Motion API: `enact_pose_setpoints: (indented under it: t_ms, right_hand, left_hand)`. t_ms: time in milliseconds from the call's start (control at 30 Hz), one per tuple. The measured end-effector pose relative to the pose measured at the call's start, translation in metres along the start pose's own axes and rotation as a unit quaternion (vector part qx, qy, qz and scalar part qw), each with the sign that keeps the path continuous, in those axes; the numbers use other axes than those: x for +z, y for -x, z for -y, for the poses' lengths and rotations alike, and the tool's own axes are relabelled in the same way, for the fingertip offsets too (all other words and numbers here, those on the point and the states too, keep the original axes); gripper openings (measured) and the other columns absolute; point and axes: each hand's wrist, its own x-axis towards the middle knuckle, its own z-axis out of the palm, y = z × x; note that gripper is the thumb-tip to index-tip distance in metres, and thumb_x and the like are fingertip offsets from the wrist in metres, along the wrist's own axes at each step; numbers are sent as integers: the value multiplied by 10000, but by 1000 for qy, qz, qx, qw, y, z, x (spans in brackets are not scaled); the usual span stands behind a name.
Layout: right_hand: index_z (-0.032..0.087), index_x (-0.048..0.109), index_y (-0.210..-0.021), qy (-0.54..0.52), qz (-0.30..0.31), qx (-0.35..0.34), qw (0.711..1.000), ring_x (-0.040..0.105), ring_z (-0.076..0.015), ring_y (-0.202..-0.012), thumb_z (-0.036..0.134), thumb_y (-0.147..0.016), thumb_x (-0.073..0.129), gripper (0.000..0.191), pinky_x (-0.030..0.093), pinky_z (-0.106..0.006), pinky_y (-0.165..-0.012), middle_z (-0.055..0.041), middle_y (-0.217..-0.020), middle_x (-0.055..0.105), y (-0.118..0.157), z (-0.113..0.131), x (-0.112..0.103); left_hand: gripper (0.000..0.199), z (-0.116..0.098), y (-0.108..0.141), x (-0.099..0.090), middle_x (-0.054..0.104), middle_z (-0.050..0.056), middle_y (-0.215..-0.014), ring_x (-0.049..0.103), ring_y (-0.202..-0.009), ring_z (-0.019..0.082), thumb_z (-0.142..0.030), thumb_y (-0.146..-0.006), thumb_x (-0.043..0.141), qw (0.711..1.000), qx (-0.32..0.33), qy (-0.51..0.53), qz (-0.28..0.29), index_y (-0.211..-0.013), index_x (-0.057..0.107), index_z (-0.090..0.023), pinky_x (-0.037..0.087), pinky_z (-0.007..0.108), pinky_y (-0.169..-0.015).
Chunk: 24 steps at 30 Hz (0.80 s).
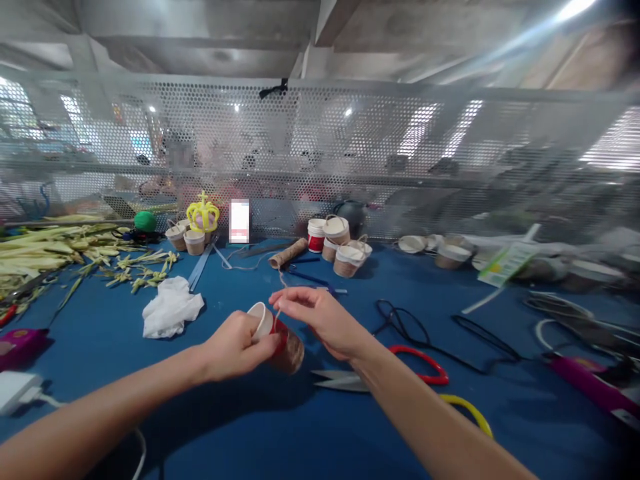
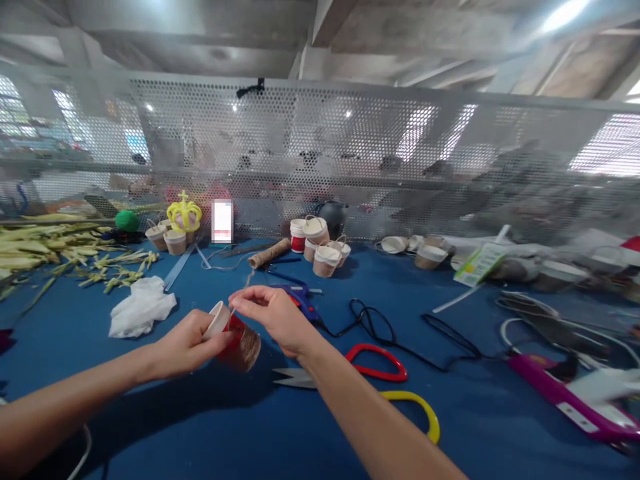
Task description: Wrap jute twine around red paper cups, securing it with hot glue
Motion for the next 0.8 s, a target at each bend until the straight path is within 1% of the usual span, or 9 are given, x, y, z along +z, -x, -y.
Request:
enact_pose_setpoints:
  t_ms: [100, 200, 333, 400, 500, 600, 800]
  right_hand:
    - [169, 629, -722, 32, -39, -36, 998, 550, -134, -810, 349, -675, 632, 187, 404, -286, -791, -27, -824, 630, 7, 2, 0]
    - [170, 614, -726, 58, -73, -55, 994, 549, -130, -752, 355, -696, 606, 188, 416, -290, -754, -17, -775, 619, 11, 3, -2]
    - [162, 596, -732, 95, -96, -86, 987, 552, -131, -726, 343, -721, 578, 182, 426, -294, -740, -16, -748, 613, 11, 9, -8]
    - [163, 591, -740, 127, -104, -106, 981, 552, -131, -715, 333, -731, 569, 171, 431, -294, -732, -16, -739, 611, 9, 13, -11]
    - [167, 582, -738, 166, -107, -130, 972, 551, -133, -707, 318, -746, 552, 154, 438, -290, -712, -19, -739, 611, 7, 17, -13]
    - [167, 575, -735, 185, -114, -144, 965, 541, -128, -683, 304, -755, 540, 143, 440, -274, -683, -14, -718, 598, 6, 15, -14]
    - [155, 564, -720, 197, -121, -126, 965, 509, -110, -637, 292, -771, 525, 151, 423, -240, -627, -4, -681, 572, 6, 2, -17]
  left_hand:
    - [300, 5, 1, 2, 323, -52, -516, 270, -482, 70, -339, -790, 391, 992, -65, 108, -4, -553, 390, -156, 232, 192, -450]
    - [310, 8, -1, 2, 354, -49, -538, 278, -496, 72, -410, -762, 433, 971, -118, 206, -9, -607, 438, -142, 237, 193, -461]
    - [261, 8, -5, -1, 408, -40, -559, 314, -510, 72, -375, -697, 509, 949, -141, 282, -8, -636, 494, -122, 264, 195, -498]
    - [259, 7, -8, -2, 427, -37, -558, 321, -496, 71, -376, -675, 516, 936, -154, 317, -17, -653, 507, -118, 255, 195, -484]
    - [254, 7, -11, -1, 424, -43, -539, 319, -467, 66, -375, -687, 500, 923, -182, 337, -36, -645, 497, -124, 241, 193, -462]
    - [240, 7, -14, 1, 414, -49, -521, 323, -450, 62, -358, -688, 498, 916, -203, 343, -47, -622, 482, -128, 234, 191, -446]
    - [258, 10, -14, 5, 410, -47, -512, 328, -449, 59, -359, -698, 501, 914, -209, 344, -51, -599, 468, -123, 233, 194, -450]
